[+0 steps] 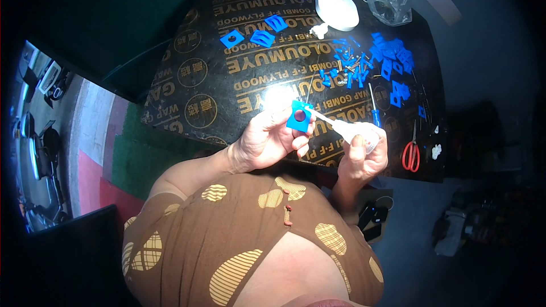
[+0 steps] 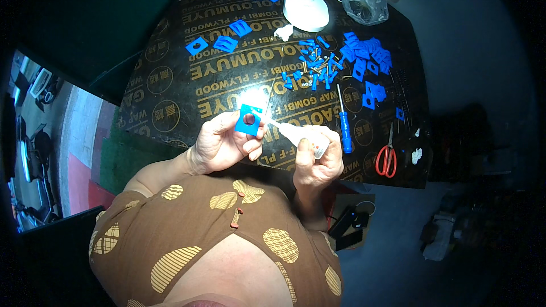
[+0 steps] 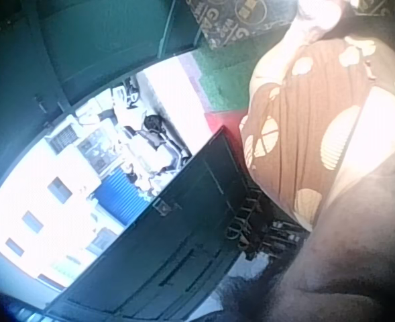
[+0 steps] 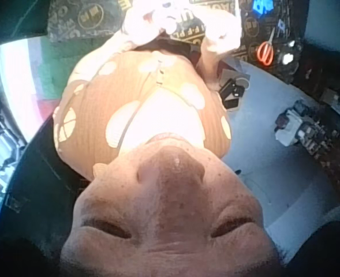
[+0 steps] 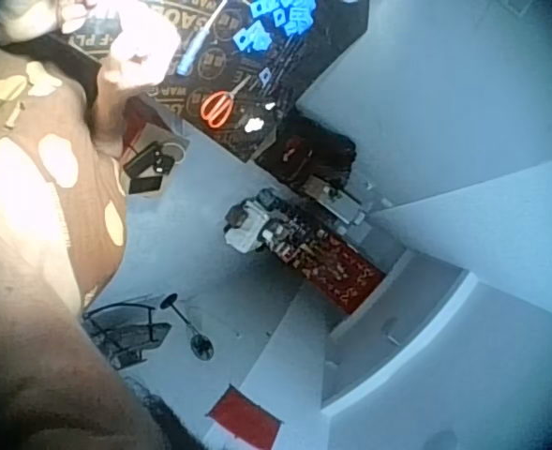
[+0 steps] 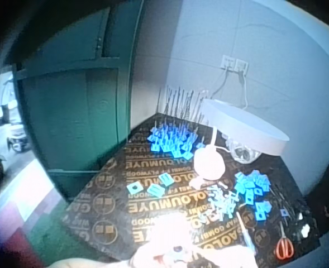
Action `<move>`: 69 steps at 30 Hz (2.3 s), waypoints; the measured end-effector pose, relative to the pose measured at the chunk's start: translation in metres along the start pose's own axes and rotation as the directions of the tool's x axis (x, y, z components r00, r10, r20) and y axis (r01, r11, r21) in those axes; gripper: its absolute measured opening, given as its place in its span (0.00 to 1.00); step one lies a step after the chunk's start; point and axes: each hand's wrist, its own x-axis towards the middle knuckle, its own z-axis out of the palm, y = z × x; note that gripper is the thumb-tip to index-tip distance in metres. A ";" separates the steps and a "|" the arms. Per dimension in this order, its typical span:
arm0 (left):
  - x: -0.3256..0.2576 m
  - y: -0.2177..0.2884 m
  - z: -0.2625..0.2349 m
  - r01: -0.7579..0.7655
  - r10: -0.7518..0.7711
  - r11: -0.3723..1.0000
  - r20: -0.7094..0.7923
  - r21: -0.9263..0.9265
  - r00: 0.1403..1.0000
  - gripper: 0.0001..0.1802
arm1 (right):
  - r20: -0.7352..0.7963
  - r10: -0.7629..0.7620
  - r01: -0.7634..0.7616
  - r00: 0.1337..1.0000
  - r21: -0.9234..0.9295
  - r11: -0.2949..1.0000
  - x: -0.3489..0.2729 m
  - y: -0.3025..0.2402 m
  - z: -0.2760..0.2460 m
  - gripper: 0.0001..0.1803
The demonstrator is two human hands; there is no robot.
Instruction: The person assembles a spring mechanism with plastic components by hand, applies glue onto a plastic piece with a glue bottle, and joins the plastic parts together.
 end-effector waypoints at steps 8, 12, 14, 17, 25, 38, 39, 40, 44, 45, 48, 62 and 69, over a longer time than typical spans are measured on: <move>0.000 0.000 -0.002 0.001 0.000 0.999 -0.012 0.038 1.000 0.22 | 0.015 0.024 -0.024 1.000 0.041 0.999 -0.004 0.004 0.005 0.11; 0.000 -0.001 -0.002 -0.006 0.006 1.000 0.001 0.005 1.000 0.23 | 0.032 -0.004 0.004 0.999 -0.008 1.000 -0.003 0.001 0.009 0.12; 0.000 -0.001 -0.002 -0.001 0.001 1.000 -0.008 0.015 1.000 0.23 | 0.042 -0.029 0.032 0.999 -0.073 0.997 -0.003 0.001 0.010 0.12; 0.000 0.000 -0.002 -0.001 0.000 1.000 0.012 0.009 1.000 0.23 | 0.048 -0.063 0.069 0.997 -0.135 0.988 -0.002 0.000 0.011 0.12; -0.001 0.000 -0.001 -0.010 0.010 1.000 0.015 -0.009 1.000 0.19 | 0.010 -0.049 0.049 0.999 -0.034 0.998 -0.003 -0.003 0.012 0.13; -0.001 0.000 -0.002 -0.004 0.004 1.000 0.026 0.009 1.000 0.21 | 0.027 -0.080 0.082 0.996 -0.125 0.989 -0.002 -0.002 0.014 0.12; -0.001 0.000 -0.002 -0.009 0.009 1.000 0.034 0.000 0.999 0.21 | -0.003 -0.090 0.089 0.996 -0.115 0.989 -0.001 0.000 0.016 0.12; -0.001 0.000 -0.002 -0.013 0.013 1.000 0.036 -0.011 0.999 0.22 | -0.032 -0.084 0.081 0.996 -0.096 0.992 -0.001 0.001 0.016 0.12; -0.001 0.000 -0.002 -0.017 0.018 1.000 0.027 -0.024 0.999 0.21 | -0.045 -0.042 0.043 0.998 0.017 0.999 -0.002 0.003 0.010 0.13; 0.000 -0.001 -0.002 -0.028 0.029 0.999 0.043 -0.024 0.999 0.22 | -0.035 -0.039 0.040 0.999 0.045 0.998 -0.001 0.004 0.008 0.13; 0.000 -0.001 -0.002 -0.045 0.045 0.999 0.054 0.000 0.998 0.23 | -0.014 -0.030 0.031 0.999 0.063 0.998 -0.004 0.005 0.003 0.14; 0.000 -0.002 0.003 -0.059 0.059 0.998 -0.021 0.016 0.998 0.25 | 0.122 -0.014 0.026 0.992 -0.103 0.994 -0.008 -0.012 0.002 0.12; -0.001 -0.001 0.002 -0.045 0.046 0.999 -0.033 0.016 0.998 0.25 | 0.088 -0.097 0.110 0.991 -0.159 0.981 -0.006 -0.006 0.004 0.14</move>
